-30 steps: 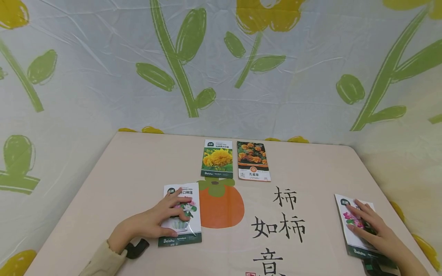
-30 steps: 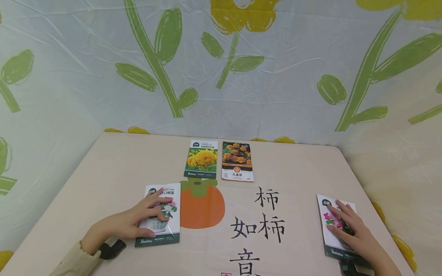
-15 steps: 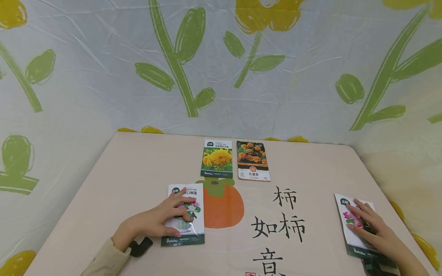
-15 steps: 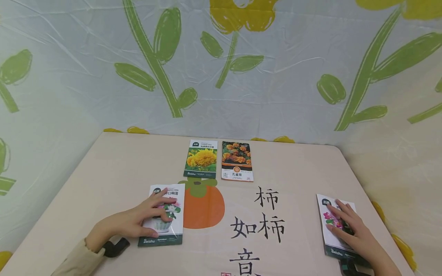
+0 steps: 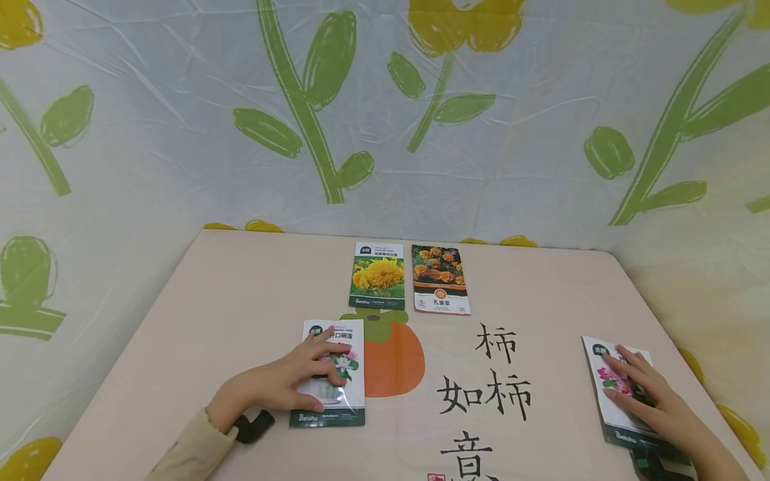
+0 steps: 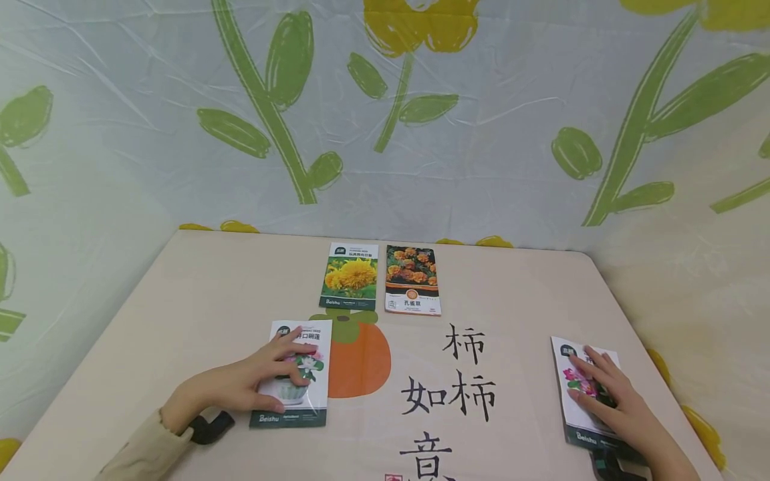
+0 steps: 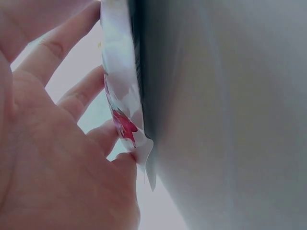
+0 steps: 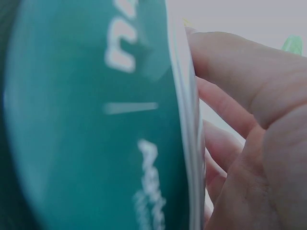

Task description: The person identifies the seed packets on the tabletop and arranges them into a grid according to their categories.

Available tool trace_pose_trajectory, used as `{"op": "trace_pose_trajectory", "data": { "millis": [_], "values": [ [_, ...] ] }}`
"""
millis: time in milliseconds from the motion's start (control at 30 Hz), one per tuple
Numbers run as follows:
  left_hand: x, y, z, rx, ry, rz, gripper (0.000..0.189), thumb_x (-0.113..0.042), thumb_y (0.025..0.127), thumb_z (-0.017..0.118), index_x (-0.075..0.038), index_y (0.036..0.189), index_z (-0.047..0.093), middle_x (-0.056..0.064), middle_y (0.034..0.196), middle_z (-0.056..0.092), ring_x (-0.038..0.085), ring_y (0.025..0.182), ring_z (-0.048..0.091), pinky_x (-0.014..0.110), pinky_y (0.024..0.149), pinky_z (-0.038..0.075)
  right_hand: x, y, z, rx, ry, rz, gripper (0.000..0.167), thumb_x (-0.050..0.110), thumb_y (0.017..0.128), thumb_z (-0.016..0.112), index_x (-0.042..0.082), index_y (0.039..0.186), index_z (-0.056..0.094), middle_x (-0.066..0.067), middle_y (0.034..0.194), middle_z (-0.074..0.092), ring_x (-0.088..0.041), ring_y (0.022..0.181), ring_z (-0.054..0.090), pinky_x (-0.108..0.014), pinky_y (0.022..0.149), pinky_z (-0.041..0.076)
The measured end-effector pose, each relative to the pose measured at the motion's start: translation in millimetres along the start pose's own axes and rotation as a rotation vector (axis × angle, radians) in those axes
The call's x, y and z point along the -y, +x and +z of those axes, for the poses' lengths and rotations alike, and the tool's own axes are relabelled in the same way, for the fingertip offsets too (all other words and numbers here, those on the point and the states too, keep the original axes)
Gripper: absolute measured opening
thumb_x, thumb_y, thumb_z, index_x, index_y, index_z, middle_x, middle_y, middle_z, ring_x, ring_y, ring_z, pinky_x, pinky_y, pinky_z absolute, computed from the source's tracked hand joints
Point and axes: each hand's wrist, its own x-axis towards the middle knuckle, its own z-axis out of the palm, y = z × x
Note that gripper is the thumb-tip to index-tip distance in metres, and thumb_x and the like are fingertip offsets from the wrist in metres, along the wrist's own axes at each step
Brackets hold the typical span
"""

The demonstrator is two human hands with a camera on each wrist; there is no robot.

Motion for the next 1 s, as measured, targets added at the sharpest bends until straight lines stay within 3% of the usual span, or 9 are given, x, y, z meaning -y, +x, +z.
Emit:
{"op": "trace_pose_trajectory", "data": {
  "millis": [433,667,1000],
  "values": [
    [-0.2,11.9,6.6,0.030,0.017,-0.022,0.030,-0.038,0.087,0.073,-0.038,0.115,0.061,-0.010,0.161,0.025,0.028,0.152,-0.005,0.064,0.116,0.006,-4,1.6,2,-0.009,0.001,-0.014,0.065,0.008,0.094,0.061,0.015,0.154,0.036,0.038,0.153,0.005,-0.012,0.148,-0.019,-0.076,0.096,-0.022],
    [0.2,18.9,8.8,0.027,0.015,0.020,0.030,-0.037,0.088,0.073,-0.034,0.116,0.062,-0.007,0.160,0.027,0.029,0.152,-0.004,0.063,0.117,0.005,-6,1.2,2,-0.010,-0.006,-0.015,0.066,0.008,0.094,0.061,0.015,0.154,0.036,0.038,0.153,0.004,-0.008,0.148,-0.018,-0.075,0.097,-0.022],
    [-1.3,29.8,11.9,0.058,0.008,-0.016,0.030,-0.040,0.087,0.073,-0.038,0.115,0.061,-0.014,0.161,0.024,0.022,0.152,-0.008,0.060,0.118,0.002,-6,1.4,2,-0.010,-0.006,-0.021,0.065,0.008,0.094,0.061,0.015,0.154,0.036,0.038,0.153,0.004,-0.007,0.147,-0.018,-0.075,0.098,-0.022]
  ]
}}
